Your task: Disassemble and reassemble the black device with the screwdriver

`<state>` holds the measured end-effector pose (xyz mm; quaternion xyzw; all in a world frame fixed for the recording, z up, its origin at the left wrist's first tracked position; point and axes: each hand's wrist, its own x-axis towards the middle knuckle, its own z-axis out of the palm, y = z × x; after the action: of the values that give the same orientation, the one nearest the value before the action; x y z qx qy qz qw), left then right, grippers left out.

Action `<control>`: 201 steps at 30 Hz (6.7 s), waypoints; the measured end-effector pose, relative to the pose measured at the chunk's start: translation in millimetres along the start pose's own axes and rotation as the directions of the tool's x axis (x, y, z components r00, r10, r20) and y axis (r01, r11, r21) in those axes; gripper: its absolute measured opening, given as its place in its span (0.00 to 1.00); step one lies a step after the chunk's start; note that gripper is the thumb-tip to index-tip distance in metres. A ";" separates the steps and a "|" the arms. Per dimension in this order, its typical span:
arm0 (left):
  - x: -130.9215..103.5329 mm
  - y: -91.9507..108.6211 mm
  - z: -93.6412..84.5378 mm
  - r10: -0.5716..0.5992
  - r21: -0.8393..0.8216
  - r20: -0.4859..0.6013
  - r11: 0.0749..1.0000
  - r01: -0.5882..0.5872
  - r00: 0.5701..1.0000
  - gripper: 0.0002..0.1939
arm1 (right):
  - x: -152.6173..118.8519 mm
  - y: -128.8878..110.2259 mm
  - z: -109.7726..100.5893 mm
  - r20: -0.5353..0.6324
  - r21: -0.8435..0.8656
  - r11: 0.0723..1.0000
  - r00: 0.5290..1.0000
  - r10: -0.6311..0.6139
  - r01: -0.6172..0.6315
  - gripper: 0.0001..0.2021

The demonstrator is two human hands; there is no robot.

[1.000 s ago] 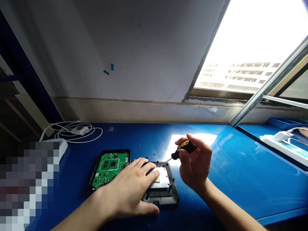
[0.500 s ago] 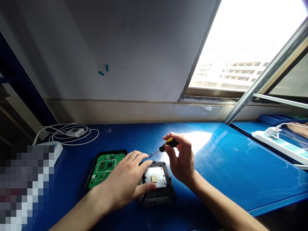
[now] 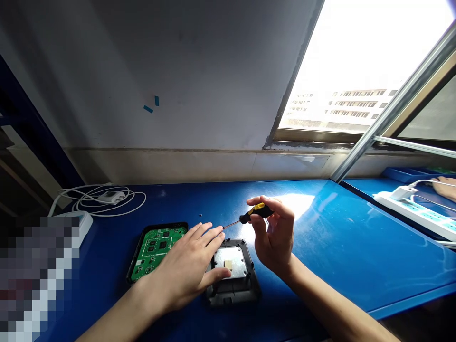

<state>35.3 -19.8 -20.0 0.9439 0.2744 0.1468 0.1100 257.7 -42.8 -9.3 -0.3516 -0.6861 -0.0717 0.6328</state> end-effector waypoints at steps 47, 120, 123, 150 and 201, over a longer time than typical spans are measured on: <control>0.3 18.9 -22.3 -0.075 -0.087 0.104 0.993 0.084 0.992 0.33 | 14.2 -32.2 16.4 0.426 0.252 0.941 0.899 0.100 -0.224 0.18; -1.0 9.7 -14.4 -0.046 -0.274 0.181 0.957 0.096 0.982 0.44 | 15.3 -63.8 27.3 0.339 0.381 0.897 0.937 0.091 -0.225 0.13; -0.7 11.3 -15.9 -0.061 -0.255 0.201 0.960 0.112 0.978 0.42 | 14.3 -63.2 26.8 0.320 0.359 0.909 0.943 0.094 -0.212 0.10; 0.2 13.0 -16.6 -0.053 -0.206 0.200 0.974 0.095 0.978 0.43 | 16.0 -60.5 24.6 0.233 0.281 0.959 0.972 -0.023 -0.045 0.14; -1.6 13.5 -15.2 -0.054 -0.163 0.158 0.983 0.080 0.986 0.38 | 7.8 -54.5 16.9 0.247 0.292 0.947 0.967 0.062 -0.136 0.16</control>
<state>35.5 -29.8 -2.2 0.9298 0.2836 0.0932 0.2153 213.0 -71.0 13.5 -0.2895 -0.7402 0.1096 0.5969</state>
